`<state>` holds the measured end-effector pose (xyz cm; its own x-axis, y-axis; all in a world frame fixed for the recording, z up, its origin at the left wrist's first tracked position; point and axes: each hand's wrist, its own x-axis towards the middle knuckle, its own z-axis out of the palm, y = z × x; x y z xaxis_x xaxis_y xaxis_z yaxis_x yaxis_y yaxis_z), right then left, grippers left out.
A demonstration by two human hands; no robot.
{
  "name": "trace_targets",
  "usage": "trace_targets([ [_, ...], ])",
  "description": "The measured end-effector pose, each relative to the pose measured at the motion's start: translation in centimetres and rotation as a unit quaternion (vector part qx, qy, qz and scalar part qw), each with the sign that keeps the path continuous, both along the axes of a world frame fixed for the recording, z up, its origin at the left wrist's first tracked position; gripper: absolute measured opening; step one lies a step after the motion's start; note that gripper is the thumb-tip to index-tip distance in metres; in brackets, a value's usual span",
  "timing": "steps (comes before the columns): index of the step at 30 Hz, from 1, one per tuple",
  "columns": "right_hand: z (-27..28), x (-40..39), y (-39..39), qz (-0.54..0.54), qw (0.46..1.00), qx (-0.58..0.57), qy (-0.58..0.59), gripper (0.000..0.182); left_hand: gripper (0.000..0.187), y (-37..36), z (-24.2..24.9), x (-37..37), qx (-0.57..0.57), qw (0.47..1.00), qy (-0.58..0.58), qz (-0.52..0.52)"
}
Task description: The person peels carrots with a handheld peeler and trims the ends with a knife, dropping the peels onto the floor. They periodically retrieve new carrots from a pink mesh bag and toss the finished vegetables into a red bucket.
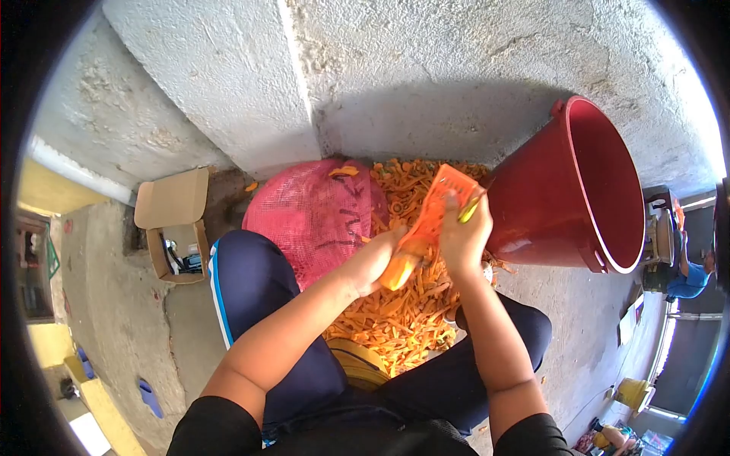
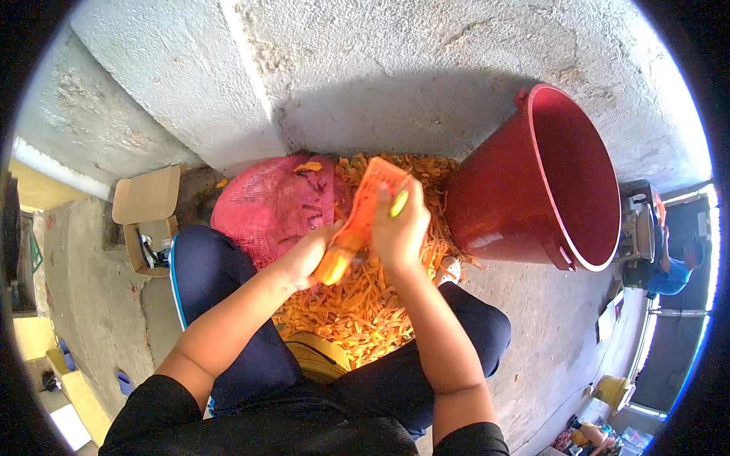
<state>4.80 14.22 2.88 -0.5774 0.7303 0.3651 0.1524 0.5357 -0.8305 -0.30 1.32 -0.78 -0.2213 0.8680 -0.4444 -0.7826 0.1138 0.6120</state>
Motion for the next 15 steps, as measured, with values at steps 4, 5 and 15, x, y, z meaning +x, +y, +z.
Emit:
trace_targets([
  [4,0.0,-0.2,4.5,-0.103,0.992,0.06,0.029,0.017,0.044,-0.3,0.2,0.6,0.008,1.0,0.001,-0.007],
  [5,0.1,0.0,6.1,-0.147,0.988,0.045,0.034,0.016,0.045,-0.5,0.4,0.7,0.017,0.999,0.02,-0.019],
  [15,0.9,2.2,7.0,0.023,0.998,0.006,-0.061,0.018,0.044,-0.7,-1.3,-1.0,0.011,0.88,0.473,0.027],
])
